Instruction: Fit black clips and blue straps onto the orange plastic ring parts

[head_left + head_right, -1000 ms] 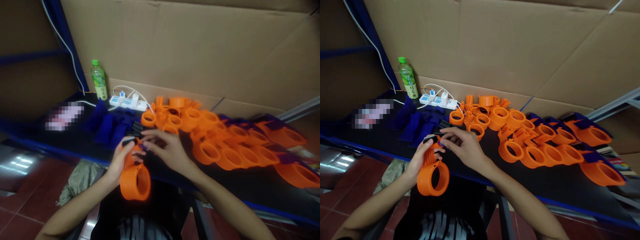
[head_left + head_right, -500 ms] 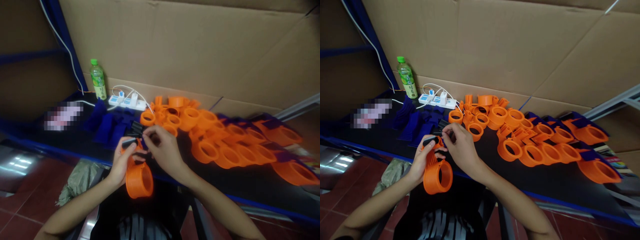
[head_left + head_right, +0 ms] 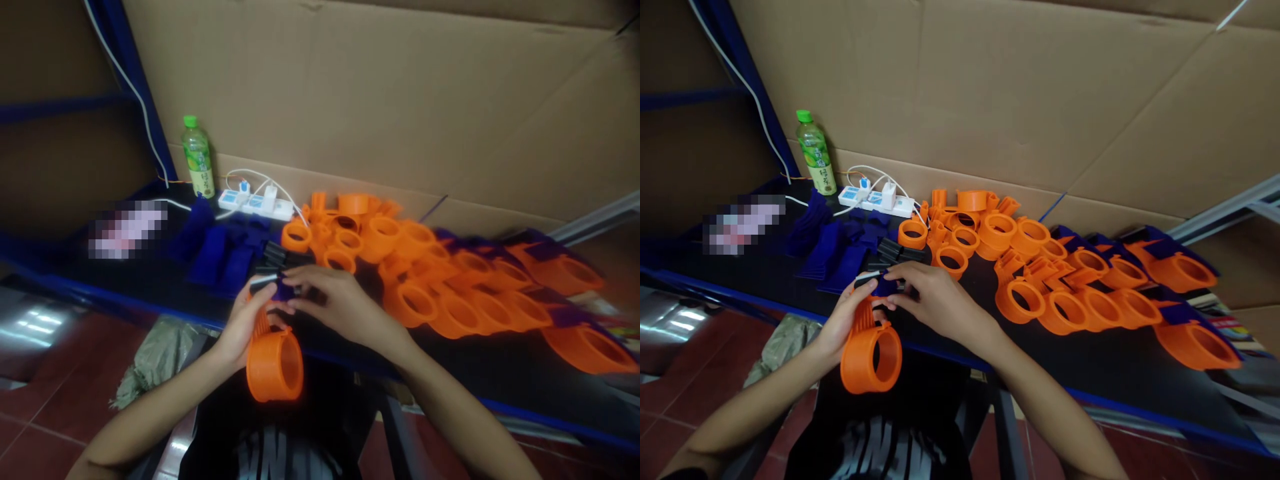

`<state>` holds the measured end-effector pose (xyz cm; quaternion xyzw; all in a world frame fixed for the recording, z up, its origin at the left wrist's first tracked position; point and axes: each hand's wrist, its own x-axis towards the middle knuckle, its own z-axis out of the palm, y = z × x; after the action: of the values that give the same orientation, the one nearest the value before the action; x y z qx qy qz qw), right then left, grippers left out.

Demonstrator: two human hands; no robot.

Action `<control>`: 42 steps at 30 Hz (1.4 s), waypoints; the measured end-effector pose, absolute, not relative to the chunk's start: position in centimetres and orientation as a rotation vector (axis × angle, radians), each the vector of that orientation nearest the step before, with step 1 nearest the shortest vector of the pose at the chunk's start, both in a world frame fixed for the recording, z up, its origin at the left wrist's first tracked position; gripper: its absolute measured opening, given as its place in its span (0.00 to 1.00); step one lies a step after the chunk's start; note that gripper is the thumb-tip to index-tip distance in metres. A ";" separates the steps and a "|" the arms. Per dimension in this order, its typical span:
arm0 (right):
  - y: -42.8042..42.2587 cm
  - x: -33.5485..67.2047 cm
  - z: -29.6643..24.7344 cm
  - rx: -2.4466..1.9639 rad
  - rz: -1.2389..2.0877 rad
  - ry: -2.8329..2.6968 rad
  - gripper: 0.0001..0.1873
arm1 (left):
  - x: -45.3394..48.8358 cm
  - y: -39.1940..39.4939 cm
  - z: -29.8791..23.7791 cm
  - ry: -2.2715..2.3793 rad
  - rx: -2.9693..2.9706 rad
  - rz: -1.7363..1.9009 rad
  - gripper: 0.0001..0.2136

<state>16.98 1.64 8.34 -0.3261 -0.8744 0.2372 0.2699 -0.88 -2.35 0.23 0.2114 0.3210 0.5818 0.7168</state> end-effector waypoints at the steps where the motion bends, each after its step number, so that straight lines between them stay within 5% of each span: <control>1: 1.6 17.1 8.4 -0.900 0.605 -2.384 0.16 | -0.8 -2.4 0.3 0.713 0.484 1.272 0.18; 7: 1.0 17.5 8.2 -0.826 0.508 -2.408 0.22 | -0.9 -3.0 1.0 0.700 0.550 1.227 0.17; 22: 0.7 18.4 7.5 -0.913 0.715 -2.238 0.18 | -1.2 -3.1 1.4 0.713 0.486 1.124 0.13; 42: -0.8 19.1 6.8 -0.745 0.228 -2.407 0.16 | -0.8 -4.4 1.7 0.768 0.608 1.086 0.10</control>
<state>19.13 -0.84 6.81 -0.2808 -0.9073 0.0861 0.3010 -0.85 -4.45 1.74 0.2776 0.3508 0.4957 0.7444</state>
